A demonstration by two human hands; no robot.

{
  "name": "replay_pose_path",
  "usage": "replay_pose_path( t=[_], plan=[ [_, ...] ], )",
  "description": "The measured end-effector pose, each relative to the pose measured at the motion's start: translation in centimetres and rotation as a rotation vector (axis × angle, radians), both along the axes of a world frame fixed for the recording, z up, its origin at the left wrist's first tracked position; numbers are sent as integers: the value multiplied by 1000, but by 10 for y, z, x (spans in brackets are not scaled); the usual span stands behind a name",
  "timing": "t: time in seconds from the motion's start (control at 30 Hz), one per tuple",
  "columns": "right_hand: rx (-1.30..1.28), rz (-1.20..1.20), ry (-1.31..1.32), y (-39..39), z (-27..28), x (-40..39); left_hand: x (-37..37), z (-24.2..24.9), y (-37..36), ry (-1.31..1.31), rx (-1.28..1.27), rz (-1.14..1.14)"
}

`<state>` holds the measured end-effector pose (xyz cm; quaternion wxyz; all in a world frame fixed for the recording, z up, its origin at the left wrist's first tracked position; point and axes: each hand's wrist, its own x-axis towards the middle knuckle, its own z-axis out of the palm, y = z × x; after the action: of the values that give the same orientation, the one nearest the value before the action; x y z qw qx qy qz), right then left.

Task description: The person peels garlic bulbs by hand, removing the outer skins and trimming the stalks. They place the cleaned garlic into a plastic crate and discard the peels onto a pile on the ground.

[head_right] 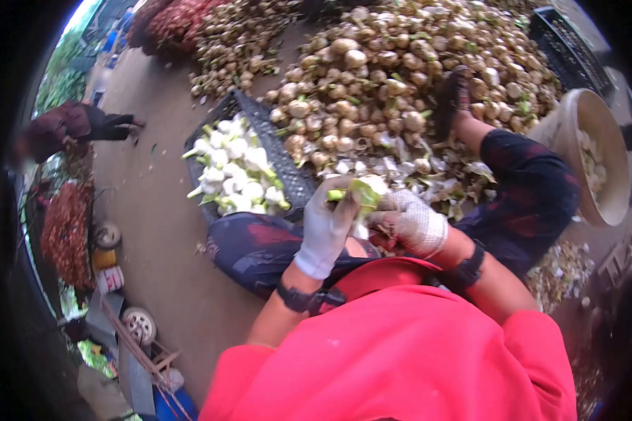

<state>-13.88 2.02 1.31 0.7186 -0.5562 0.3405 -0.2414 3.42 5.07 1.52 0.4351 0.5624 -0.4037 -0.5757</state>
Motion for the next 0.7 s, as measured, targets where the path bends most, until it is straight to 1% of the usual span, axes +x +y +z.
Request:
replay_pose_path(
  t=[0.07,0.1,0.13,0.17,0.2,0.27,0.3,0.33,0.4,0.43,0.47,0.5,0.53,0.6,0.63,0.67,0.7],
  plan=[
    [3,19,122,-4,7,4,6,-33,-5,-291,-393,33],
    [-39,29,189,-7,9,6,9,-28,-7,-304,-389,39],
    [3,85,363,-11,31,3,9,-22,-8,-369,-452,-9],
    [-394,92,468,-11,25,1,8,-17,-9,-431,-513,-60],
    [-390,94,467,-12,22,-2,11,-14,-8,-431,-509,-60],
    [-882,-39,646,-19,18,-9,24,-6,-8,-475,-580,-287],
    [-846,-144,577,-24,7,-10,25,2,-5,-422,-573,-311],
    [-811,-130,580,-30,1,-12,27,7,-1,-415,-570,-316],
    [-890,-126,776,-36,-15,-13,30,16,6,-222,-491,-374],
    [-854,3,877,-40,-24,-11,30,24,8,-137,-460,-401],
    [-814,132,980,-43,-30,-10,31,31,13,-125,-458,-408],
    [-771,236,1006,-40,-29,-8,31,36,19,134,-284,-283],
    [-695,364,982,-35,-19,-9,32,38,21,388,-99,-155],
    [-309,427,505,-22,0,-29,43,25,11,567,-259,30],
    [-319,441,348,-15,12,-52,45,20,9,694,-184,323],
    [-332,456,188,-9,17,-74,64,0,9,838,-187,340],
    [-336,461,180,-4,17,-82,71,-11,8,868,-159,409]
  ],
)
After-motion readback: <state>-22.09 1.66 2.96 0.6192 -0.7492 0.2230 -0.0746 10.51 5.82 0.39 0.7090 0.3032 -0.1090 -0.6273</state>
